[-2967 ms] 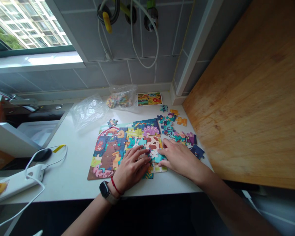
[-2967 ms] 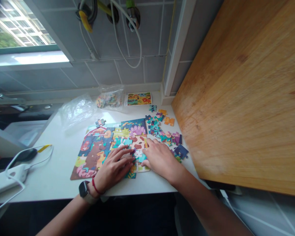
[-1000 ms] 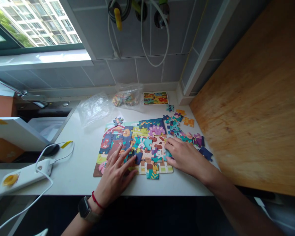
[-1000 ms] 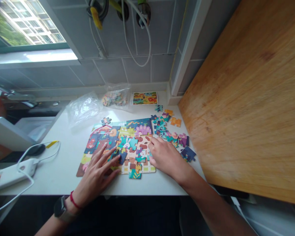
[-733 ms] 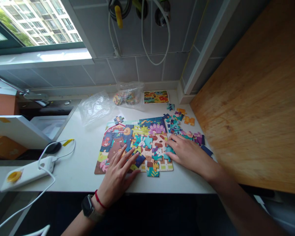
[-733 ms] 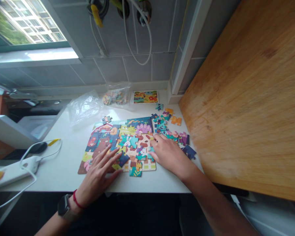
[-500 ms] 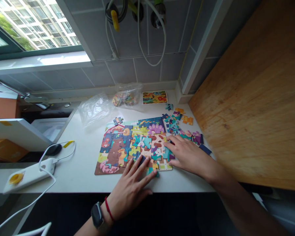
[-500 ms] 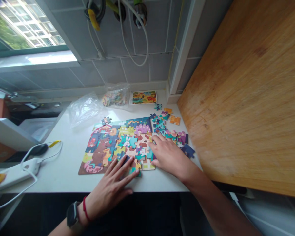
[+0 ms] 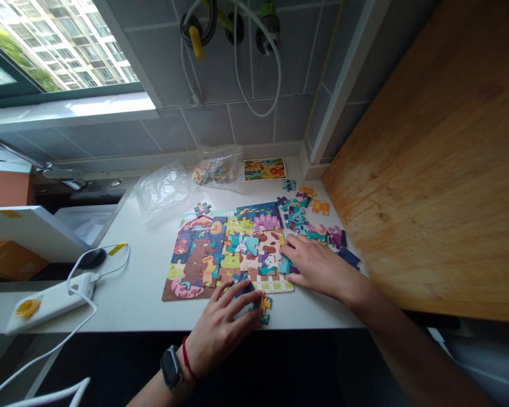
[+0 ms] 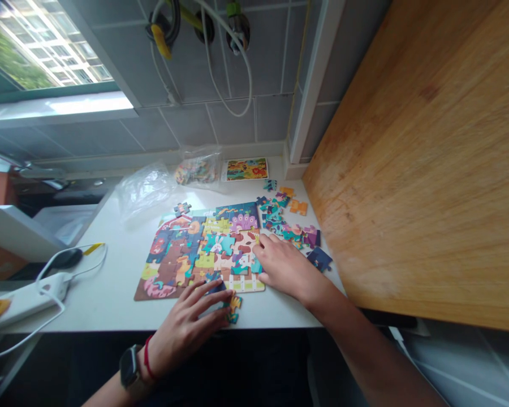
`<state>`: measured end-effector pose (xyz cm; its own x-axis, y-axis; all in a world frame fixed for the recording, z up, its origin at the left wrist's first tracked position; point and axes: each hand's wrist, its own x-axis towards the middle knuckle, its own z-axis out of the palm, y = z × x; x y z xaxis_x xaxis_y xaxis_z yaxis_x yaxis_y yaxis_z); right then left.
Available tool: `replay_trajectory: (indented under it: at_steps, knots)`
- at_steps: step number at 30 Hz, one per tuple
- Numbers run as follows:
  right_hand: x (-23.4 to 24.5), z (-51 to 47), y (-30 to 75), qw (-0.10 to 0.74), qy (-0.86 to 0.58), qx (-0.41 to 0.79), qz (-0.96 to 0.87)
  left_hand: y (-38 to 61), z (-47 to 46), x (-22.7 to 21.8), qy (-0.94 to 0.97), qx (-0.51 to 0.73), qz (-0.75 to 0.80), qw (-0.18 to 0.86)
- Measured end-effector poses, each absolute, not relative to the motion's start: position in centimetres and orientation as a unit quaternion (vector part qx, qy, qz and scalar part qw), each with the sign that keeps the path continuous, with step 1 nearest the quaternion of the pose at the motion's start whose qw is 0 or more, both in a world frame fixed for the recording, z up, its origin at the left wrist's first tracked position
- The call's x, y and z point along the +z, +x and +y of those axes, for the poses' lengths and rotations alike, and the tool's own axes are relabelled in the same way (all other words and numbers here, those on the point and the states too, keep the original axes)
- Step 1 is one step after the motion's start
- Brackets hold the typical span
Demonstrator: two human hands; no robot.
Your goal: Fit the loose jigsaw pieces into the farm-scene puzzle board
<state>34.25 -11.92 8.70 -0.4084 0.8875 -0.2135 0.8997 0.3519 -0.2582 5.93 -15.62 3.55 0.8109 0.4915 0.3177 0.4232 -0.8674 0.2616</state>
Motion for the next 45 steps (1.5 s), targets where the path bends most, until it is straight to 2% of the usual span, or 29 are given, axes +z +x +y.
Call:
replay_trajectory:
  at_steps: [14,18,26,45]
  knots:
    - [8.5,-11.9,34.5,-0.008,0.546,-0.185,0.817,5.7,-14.7,2.9,0.929,0.249,0.266,0.068]
    - [8.5,-11.8,34.4,-0.037,0.527,-0.198,0.825,6.4,-15.1,2.7,0.931,0.189,0.306,0.061]
    - [8.0,-11.7,34.3,-0.046,0.515,-0.197,0.833,6.8,-16.9,2.2,0.958,0.124,0.25,0.066]
    - [7.9,-11.2,34.6,-0.057,0.542,-0.223,0.808,2.8,-17.3,2.2,0.966,0.176,0.173,0.078]
